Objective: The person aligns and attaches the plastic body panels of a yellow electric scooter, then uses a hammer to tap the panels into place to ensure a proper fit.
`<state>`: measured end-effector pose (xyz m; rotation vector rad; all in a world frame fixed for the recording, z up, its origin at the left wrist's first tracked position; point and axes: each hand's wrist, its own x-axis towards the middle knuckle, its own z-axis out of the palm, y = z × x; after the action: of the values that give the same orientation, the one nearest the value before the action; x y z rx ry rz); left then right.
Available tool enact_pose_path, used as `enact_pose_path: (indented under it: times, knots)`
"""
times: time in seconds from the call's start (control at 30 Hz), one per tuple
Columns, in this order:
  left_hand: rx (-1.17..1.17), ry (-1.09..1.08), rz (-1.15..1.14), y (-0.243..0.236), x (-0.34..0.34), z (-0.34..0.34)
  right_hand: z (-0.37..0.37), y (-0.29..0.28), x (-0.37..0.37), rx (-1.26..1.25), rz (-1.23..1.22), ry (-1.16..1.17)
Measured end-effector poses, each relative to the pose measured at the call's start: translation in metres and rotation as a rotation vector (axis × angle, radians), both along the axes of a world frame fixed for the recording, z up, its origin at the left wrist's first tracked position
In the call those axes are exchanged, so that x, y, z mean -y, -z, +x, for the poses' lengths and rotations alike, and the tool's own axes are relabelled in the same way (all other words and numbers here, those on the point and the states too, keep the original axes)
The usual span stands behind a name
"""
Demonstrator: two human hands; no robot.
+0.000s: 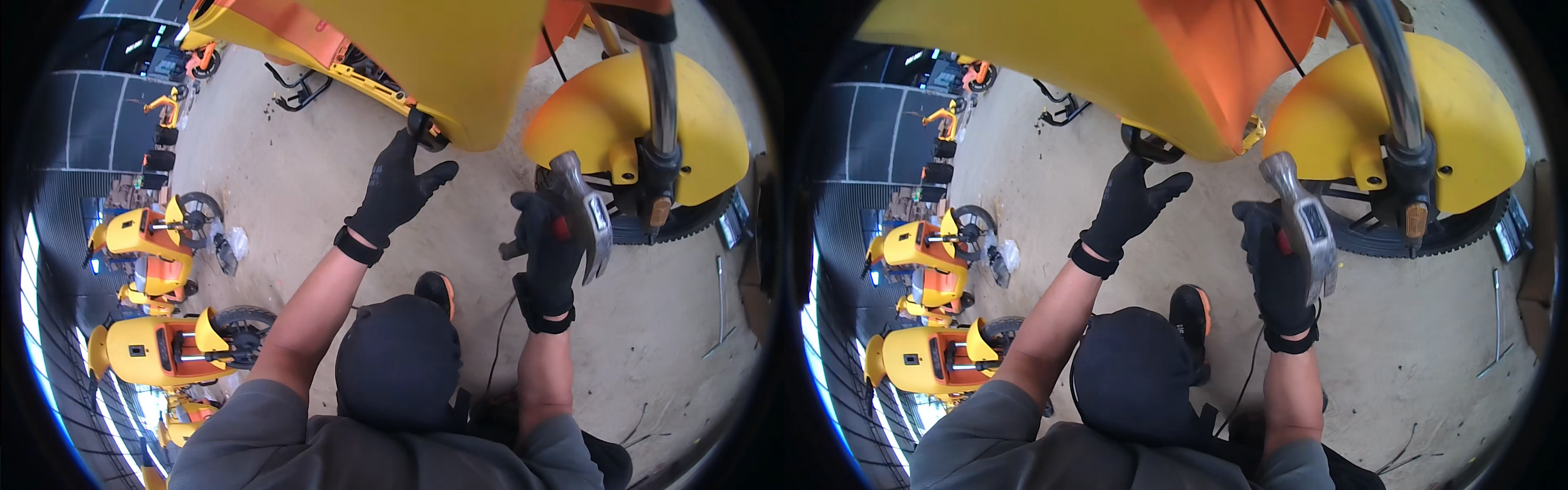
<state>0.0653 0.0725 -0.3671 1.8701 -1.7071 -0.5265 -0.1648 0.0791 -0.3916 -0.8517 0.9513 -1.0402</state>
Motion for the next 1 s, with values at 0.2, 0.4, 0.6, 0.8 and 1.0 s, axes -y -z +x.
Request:
enact_pose_path:
  times: [0.2,0.4,0.6,0.8,1.0]
  knots:
    - [0.027,0.101,-0.221,0.03,0.004,0.011,-0.004,0.018,0.027,-0.327,-0.773,-0.505]
    - [0.212,0.147,-0.322,0.037,0.015,0.032,0.022,0.06,0.022,-0.629,-0.775,-0.799]
    - [0.186,0.148,-0.498,0.07,0.031,0.019,0.055,0.164,-0.019,-0.833,-0.676,-0.613]
    - [0.084,0.168,-0.511,0.082,0.035,0.034,0.037,0.118,0.002,-0.833,-0.783,-0.902]
    - [0.0,0.2,-0.514,0.077,0.043,0.027,-0.046,-0.003,0.024,-0.971,-0.629,-0.945]
